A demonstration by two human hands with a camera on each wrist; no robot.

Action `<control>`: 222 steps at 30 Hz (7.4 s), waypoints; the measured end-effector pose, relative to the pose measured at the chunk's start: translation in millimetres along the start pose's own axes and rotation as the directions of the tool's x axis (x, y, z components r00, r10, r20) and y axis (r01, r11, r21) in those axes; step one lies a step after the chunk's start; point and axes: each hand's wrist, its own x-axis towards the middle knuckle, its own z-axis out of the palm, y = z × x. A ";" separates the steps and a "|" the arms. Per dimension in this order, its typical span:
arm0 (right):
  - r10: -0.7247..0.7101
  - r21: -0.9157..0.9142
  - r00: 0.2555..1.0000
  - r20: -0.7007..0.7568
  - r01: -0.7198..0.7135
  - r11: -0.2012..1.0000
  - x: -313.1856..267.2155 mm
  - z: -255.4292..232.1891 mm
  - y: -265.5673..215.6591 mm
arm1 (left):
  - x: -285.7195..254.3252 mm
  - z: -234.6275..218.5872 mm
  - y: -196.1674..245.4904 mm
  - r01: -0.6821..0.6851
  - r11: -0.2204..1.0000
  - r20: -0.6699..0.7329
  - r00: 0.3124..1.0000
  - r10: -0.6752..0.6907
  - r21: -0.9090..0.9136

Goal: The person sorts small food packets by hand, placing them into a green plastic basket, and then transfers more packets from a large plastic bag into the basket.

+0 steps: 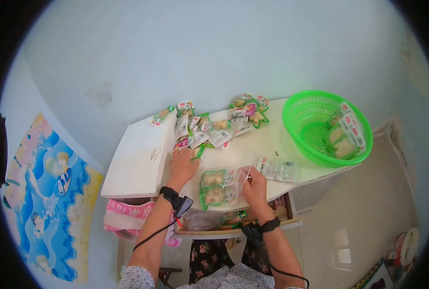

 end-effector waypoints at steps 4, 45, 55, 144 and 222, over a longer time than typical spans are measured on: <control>0.000 -0.033 1.000 0.000 0.000 0.999 -0.4 0.1 0.5 | 9.0 14.4 -2.2 -0.098 0.993 -0.151 0.983 0.107 0.066; 0.164 0.345 0.953 -0.255 -0.069 0.936 -58.1 -57.0 -98.9 | -124.9 -78.5 136.1 -0.100 0.290 -0.108 0.994 -0.011 -0.952; 0.226 0.124 0.932 -0.283 -0.198 0.972 -49.7 -80.3 -55.1 | -119.4 -34.3 154.7 -0.086 0.706 -0.124 0.992 -0.003 -0.703; -0.055 -0.245 0.993 -0.106 0.027 0.969 -19.1 -62.7 -39.1 | 138.6 22.2 47.6 0.021 0.303 -0.073 0.953 -0.295 -0.953; 0.297 0.519 0.948 -0.116 -0.197 0.831 -67.4 -61.0 -87.7 | -92.7 -42.5 170.5 -0.235 0.742 -0.271 0.960 0.074 -0.628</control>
